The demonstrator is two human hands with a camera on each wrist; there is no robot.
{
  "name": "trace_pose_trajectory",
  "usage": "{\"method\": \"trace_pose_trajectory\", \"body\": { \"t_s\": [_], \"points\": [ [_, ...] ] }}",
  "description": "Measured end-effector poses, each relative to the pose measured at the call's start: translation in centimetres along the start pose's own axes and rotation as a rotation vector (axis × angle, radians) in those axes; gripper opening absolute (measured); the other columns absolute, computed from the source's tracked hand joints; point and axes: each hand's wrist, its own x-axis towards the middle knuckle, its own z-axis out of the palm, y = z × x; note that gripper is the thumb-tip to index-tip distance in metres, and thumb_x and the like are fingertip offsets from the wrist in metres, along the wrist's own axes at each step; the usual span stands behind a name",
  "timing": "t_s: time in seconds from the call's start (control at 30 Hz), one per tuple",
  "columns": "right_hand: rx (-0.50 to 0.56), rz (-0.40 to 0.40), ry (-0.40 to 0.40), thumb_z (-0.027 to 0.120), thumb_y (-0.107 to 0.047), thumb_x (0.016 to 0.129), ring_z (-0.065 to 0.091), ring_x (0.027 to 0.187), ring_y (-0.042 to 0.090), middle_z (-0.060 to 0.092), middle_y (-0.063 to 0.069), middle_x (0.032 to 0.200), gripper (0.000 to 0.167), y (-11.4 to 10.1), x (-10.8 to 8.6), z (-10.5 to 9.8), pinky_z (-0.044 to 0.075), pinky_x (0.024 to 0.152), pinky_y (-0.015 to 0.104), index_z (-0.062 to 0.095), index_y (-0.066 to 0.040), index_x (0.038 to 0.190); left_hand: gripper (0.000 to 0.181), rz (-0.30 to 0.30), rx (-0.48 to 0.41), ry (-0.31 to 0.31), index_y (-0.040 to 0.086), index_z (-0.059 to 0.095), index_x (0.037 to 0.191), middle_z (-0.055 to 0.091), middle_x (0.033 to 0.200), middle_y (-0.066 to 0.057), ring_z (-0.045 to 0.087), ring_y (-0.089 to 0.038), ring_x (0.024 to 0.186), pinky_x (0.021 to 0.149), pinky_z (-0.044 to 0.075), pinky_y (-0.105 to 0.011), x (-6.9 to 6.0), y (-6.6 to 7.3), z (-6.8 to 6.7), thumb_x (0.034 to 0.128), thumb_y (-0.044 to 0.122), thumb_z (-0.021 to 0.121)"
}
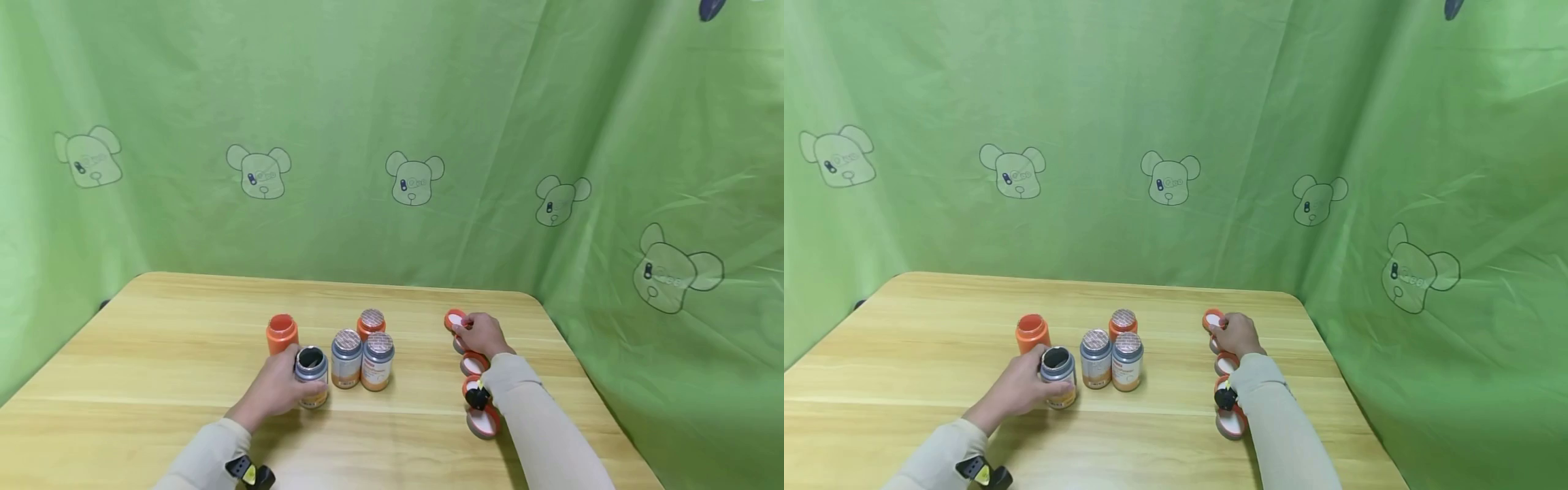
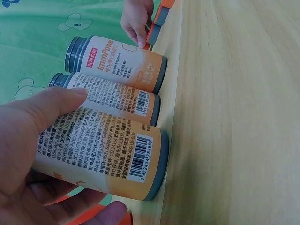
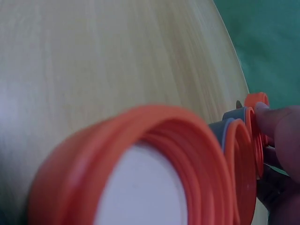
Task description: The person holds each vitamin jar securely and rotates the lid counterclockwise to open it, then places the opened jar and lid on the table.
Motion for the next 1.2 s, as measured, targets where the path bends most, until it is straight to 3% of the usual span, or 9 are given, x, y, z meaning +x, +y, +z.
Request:
{"method": "trace_pose_trajectory", "body": {
  "t_s": [0.37, 0.73, 0.87, 1.0, 1.2],
  "points": [
    [0.021, 0.018, -0.04, 0.063, -0.032, 0.092, 0.055, 0.077, 0.024, 0.063, 0.008, 0.086, 0.029, 0.2, -0.1, 0.1, 0.046, 0.07, 0.038, 0.064, -0.004, 0.094, 0.058, -0.015, -0.016, -0.008, -0.002, 0.057, 0.11, 0.065, 0.094, -0.007, 0.064, -0.024, 0.089, 0.081, 0.052, -0.045, 0.1, 0.1, 0.2, 0.0681, 0.023, 0.088],
    [0.126, 0.043, -0.045, 0.062, -0.032, 0.094, 0.055, 0.096, 0.033, 0.055, 0.022, 0.117, 0.04, 0.6, -1.6, -0.6, 0.049, 0.082, 0.045, 0.055, 0.001, 0.116, 0.057, 0.021, -0.007, 0.001, 0.0, 0.058, 0.111, 0.065, 0.096, -0.006, 0.064, -0.024, 0.09, 0.084, 0.051, -0.046, 0.7, 0.2, 0.3, 0.0687, 0.024, 0.088],
    [0.118, -0.009, -0.001, 0.063, -0.029, 0.094, 0.052, 0.09, 0.03, 0.056, 0.018, 0.106, 0.035, 0.2, -2.8, -1.4, 0.046, 0.078, 0.042, 0.054, -0.001, 0.112, 0.063, 0.026, 0.008, 0.0, 0.001, 0.055, 0.116, 0.065, 0.101, -0.008, 0.064, -0.025, 0.095, 0.087, 0.05, -0.047, 1.0, 0.1, 0.1, 0.0696, 0.029, 0.087],
    [0.11, -0.075, 0.049, 0.063, -0.03, 0.095, 0.049, 0.08, 0.026, 0.053, 0.012, 0.095, 0.034, -0.1, -4.6, -2.5, 0.042, 0.07, 0.037, 0.051, -0.001, 0.108, 0.08, 0.03, 0.035, -0.008, -0.003, 0.048, 0.129, 0.063, 0.113, -0.017, 0.061, -0.032, 0.105, 0.092, 0.047, -0.05, 1.1, 0.1, -0.3, 0.0704, 0.035, 0.086],
    [0.138, -0.139, 0.128, 0.063, -0.033, 0.094, 0.042, 0.068, 0.02, 0.049, 0.008, 0.083, 0.031, -0.7, -8.0, -3.7, 0.036, 0.059, 0.031, 0.048, -0.006, 0.094, 0.098, 0.018, 0.082, -0.028, -0.007, 0.036, 0.14, 0.057, 0.124, -0.028, 0.057, -0.041, 0.113, 0.094, 0.044, -0.054, 0.2, -0.5, -1.7, 0.0725, 0.047, 0.082]
  ]
}}
